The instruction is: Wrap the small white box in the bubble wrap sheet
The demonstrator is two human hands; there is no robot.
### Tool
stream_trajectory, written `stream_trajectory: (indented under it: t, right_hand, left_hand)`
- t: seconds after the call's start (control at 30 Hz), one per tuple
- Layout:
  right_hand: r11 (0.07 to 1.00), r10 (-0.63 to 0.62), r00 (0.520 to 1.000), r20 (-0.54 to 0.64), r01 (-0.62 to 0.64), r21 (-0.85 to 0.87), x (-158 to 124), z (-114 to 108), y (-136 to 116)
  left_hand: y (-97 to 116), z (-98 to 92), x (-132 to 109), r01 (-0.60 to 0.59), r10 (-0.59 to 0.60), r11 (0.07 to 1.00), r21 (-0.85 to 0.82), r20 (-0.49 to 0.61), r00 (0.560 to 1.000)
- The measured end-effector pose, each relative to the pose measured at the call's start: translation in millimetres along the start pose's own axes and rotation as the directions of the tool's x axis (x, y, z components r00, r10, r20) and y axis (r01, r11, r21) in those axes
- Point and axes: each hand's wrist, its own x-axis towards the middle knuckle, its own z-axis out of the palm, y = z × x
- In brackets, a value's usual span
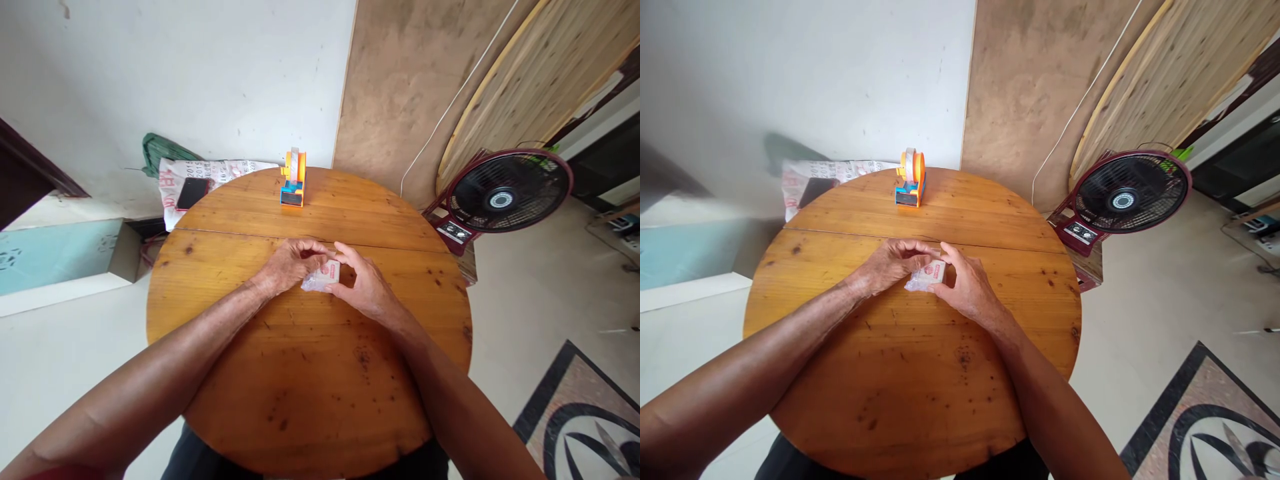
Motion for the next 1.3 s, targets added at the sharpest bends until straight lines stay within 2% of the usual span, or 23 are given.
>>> stream_trajectory:
  t: [0.37, 0.57, 0.73, 0.97, 1.13, 1.3]
  right_hand:
    - [0.999, 0.02, 1.0, 0.022, -0.019, -0.033, -0.7, -1.2, -1.2]
    - [1.0, -0.002, 1.0, 0.018, 0.002, -0.031, -0.2, -0.8, -0.5]
    - [1.0, -0.018, 1.0, 0.019, 0.019, -0.024, 0.1, -0.8, 0.3]
    - [0.999, 0.005, 1.0, 0.028, -0.005, -0.033, 1.0, -1.7, -1.4]
    - [0.999, 0.004, 1.0, 0.018, -0.003, -0.035, 0.2, -0.9, -0.5]
    - [0.999, 0.005, 1.0, 0.012, -0.004, -0.035, -0.6, 0.3, 2.0]
  left_hand:
    - [1.6, -0.6, 1.5, -0.035, 0.036, 0.999, -0.023, 0.019, 0.999]
    - [-1.8, -2.1, 3.5, -0.071, 0.069, 0.997, -0.041, -0.054, 0.996]
    - [-0.6, -3.5, 3.5, -0.093, 0.092, 0.996, -0.013, -0.043, 0.995]
    - [-0.6, -3.8, 2.5, -0.064, 0.059, 0.996, -0.057, -0.086, 0.995]
    - [-0.8, -1.0, 1.2, -0.08, 0.079, 0.997, -0.019, -0.058, 0.995]
    - [-1.5, 3.3, 1.9, -0.143, 0.151, 0.986, 0.082, -0.091, 0.984]
